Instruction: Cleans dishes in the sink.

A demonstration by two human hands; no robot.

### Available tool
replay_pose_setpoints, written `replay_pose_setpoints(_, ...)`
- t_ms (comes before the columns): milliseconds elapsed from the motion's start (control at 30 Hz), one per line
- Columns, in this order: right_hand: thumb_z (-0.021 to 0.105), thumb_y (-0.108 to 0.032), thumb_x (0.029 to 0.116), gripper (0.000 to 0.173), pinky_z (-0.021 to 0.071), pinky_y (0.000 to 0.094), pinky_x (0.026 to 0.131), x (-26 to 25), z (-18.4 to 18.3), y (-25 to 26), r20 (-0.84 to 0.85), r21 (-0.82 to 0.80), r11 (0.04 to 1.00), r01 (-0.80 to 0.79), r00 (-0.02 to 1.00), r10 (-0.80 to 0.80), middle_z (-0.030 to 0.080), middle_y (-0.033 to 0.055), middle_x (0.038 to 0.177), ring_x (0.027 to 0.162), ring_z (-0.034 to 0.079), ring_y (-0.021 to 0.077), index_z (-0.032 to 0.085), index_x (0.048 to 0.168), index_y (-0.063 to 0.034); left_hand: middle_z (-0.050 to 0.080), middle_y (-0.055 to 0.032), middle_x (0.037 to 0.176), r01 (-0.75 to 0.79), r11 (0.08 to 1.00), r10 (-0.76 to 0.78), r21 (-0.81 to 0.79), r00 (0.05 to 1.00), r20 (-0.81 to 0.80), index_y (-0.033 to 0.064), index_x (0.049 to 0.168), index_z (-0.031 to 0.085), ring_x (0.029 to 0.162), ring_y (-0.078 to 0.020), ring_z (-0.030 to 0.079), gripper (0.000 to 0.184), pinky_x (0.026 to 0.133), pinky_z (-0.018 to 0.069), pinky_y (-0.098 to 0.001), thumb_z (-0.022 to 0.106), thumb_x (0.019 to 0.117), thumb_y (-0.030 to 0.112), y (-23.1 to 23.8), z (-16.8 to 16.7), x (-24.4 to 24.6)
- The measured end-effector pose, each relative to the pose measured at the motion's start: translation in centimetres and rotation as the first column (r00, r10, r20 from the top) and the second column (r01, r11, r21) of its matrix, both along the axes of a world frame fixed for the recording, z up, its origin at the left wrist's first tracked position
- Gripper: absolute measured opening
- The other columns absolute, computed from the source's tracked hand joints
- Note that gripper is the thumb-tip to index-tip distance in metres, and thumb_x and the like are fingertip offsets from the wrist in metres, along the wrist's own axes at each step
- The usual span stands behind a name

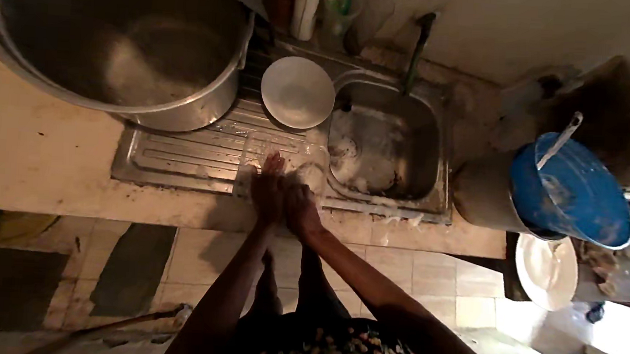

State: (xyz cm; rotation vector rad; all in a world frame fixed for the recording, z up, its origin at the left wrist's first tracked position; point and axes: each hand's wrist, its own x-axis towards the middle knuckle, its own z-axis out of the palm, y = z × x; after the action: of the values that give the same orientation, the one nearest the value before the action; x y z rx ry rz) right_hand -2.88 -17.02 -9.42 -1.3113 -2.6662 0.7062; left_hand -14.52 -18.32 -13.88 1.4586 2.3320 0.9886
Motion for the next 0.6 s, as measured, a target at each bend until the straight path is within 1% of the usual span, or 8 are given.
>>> replay_pose_setpoints(133, 0.071, -0.018, 0.0918, 0.046, 0.0487, 0.0580, 0.104, -1.5, 1.2, 8.0, -0.030, 0.129, 0.992, -0.004, 1.000, 0.008, 0.057, 0.0216, 0.139, 0.130, 0.055, 0.0400, 0.060, 0.134, -0.0057, 0.041, 0.0026, 0.162, 0.042, 0.989, -0.055, -0.144, 0.995, -0.088, 0.0183, 0.149, 0.053, 0.149, -0.0162, 0.038, 0.047, 0.122, 0.0279, -0.0530, 0.050, 0.1032, 0.026, 0.1, 0.8, 0.0)
replay_pose_setpoints(233, 0.071, -0.022, 0.0906, 0.054, 0.0490, 0.0586, 0.105, -1.5, 0.4, 5.1, -0.005, 0.129, 0.982, 0.136, 0.991, -0.137, 0.053, 0.0223, 0.144, 0.134, 0.051, 0.0412, 0.056, 0.140, -0.0072, 0.041, 0.0028, 0.162, 0.033, 0.984, -0.049, -0.176, 0.995, -0.087, 0.0208, 0.151, 0.051, 0.149, -0.0162, 0.038, 0.045, 0.124, 0.0267, -0.0499, 0.042, 0.1073, 0.029, -0.3, 1.3, -0.5)
replay_pose_setpoints(300, 0.061, -0.031, 0.0957, 0.063, 0.0374, 0.0626, 0.114, -1.4, -1.6, 1.0, 0.080, 0.069, 0.995, 0.069, 0.994, -0.074, 0.044, 0.0214, 0.157, 0.144, 0.040, 0.0433, 0.046, 0.154, -0.0097, 0.046, 0.0014, 0.159, 0.005, 0.994, -0.014, -0.111, 0.997, -0.081, 0.0193, 0.148, 0.054, 0.147, -0.0159, 0.040, 0.045, 0.124, 0.0285, -0.0457, 0.035, 0.1091, 0.029, -0.2, 0.9, -0.7)
replay_pose_setpoints(367, 0.059, -0.032, 0.0969, 0.064, 0.0345, 0.0631, 0.115, -1.7, -0.8, 1.1, 0.103, 0.009, 1.000, -0.027, 0.994, 0.026, 0.044, 0.0208, 0.157, 0.145, 0.040, 0.0427, 0.044, 0.155, -0.0098, 0.050, 0.0003, 0.156, -0.006, 0.997, -0.002, -0.080, 0.996, -0.092, 0.0180, 0.146, 0.057, 0.146, -0.0161, 0.043, 0.044, 0.123, 0.0301, -0.0438, 0.032, 0.1102, 0.028, -0.1, 0.8, -0.8)
replay_pose_setpoints(433, 0.061, -0.035, 0.0975, 0.056, 0.0412, 0.0600, 0.112, -1.6, -0.2, 4.3, 0.033, 0.025, 0.998, -0.065, 0.997, 0.064, 0.055, 0.0189, 0.148, 0.137, 0.050, 0.0389, 0.054, 0.147, -0.0091, 0.048, 0.0015, 0.157, -0.015, 0.996, 0.007, -0.091, 0.996, -0.085, 0.0183, 0.148, 0.055, 0.146, -0.0149, 0.043, 0.045, 0.123, 0.0307, -0.0433, 0.033, 0.1101, 0.028, -0.1, 0.6, -0.8)
replay_pose_setpoints(467, 0.064, -0.035, 0.0964, 0.051, 0.0455, 0.0576, 0.108, -1.4, -0.1, 5.9, 0.011, 0.058, 0.998, -0.035, 0.999, 0.034, 0.058, 0.0173, 0.143, 0.133, 0.054, 0.0364, 0.059, 0.141, -0.0098, 0.048, 0.0017, 0.157, -0.025, 0.996, 0.023, -0.082, 0.999, -0.031, 0.0173, 0.149, 0.053, 0.145, -0.0140, 0.043, 0.045, 0.123, 0.0302, -0.0425, 0.034, 0.1099, 0.028, -0.3, 0.4, -0.9)
replay_pose_setpoints(533, 0.060, -0.027, 0.0981, 0.053, 0.0426, 0.0545, 0.114, -0.7, -0.5, 6.3, 0.038, 0.055, 0.998, 0.043, 0.998, -0.045, 0.049, 0.0165, 0.153, 0.142, 0.047, 0.0343, 0.052, 0.148, -0.0097, 0.053, -0.0063, 0.152, -0.104, 0.995, 0.099, 0.007, 0.961, 0.258, 0.0082, 0.148, 0.053, 0.140, -0.0173, 0.050, 0.044, 0.121, 0.0348, -0.0389, 0.036, 0.1106, 0.024, -0.8, 1.1, -2.0)
replay_pose_setpoints(600, 0.051, -0.019, 0.1011, 0.056, 0.0367, 0.0550, 0.119, 0.1, -0.4, 3.1, 0.090, -0.084, 0.996, -0.015, 0.996, 0.022, 0.039, 0.0207, 0.161, 0.148, 0.039, 0.0375, 0.044, 0.154, -0.0047, 0.055, -0.0132, 0.149, -0.233, 0.961, 0.105, 0.147, 0.803, 0.587, -0.0003, 0.144, 0.053, 0.136, -0.0194, 0.053, 0.043, 0.116, 0.0419, -0.0365, 0.036, 0.1103, 0.020, -1.4, 2.1, -3.5)
